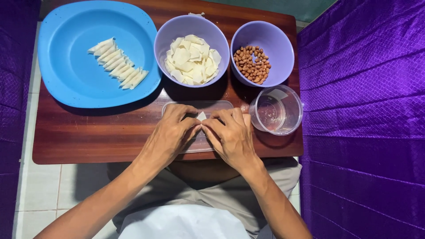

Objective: Manually wrapping peanuts and white food slices into small square wrappers to prepare snacks.

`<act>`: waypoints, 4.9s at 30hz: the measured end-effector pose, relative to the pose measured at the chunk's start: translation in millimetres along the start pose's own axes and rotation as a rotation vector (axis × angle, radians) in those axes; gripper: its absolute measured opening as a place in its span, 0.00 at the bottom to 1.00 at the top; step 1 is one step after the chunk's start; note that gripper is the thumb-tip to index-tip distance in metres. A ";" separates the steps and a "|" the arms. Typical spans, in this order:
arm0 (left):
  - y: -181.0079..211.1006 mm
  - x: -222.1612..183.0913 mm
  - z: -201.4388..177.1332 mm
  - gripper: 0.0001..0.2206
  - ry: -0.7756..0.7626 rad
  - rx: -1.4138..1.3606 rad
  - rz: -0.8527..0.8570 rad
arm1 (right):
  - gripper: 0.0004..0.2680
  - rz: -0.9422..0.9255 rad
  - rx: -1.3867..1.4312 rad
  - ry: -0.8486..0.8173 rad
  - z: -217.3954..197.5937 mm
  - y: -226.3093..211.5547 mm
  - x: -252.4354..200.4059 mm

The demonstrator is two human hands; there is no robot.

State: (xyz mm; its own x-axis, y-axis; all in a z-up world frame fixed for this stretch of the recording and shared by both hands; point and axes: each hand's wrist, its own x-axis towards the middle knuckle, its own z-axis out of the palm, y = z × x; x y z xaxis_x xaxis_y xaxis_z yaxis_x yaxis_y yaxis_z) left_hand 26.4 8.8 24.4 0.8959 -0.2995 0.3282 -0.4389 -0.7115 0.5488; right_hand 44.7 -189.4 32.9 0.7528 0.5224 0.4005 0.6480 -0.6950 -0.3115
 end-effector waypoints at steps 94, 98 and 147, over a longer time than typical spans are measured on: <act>49.5 -0.6 13.4 0.06 0.215 -0.946 -0.419 | 0.13 0.588 1.169 0.363 -12.8 -36.1 -26.8; 54.3 5.9 26.4 0.06 0.191 -1.044 -0.376 | 0.10 0.572 1.040 0.377 -23.9 -33.6 -30.1; 67.9 16.3 46.0 0.07 0.109 -1.025 -0.488 | 0.06 0.275 0.063 0.408 -71.0 -0.7 -47.8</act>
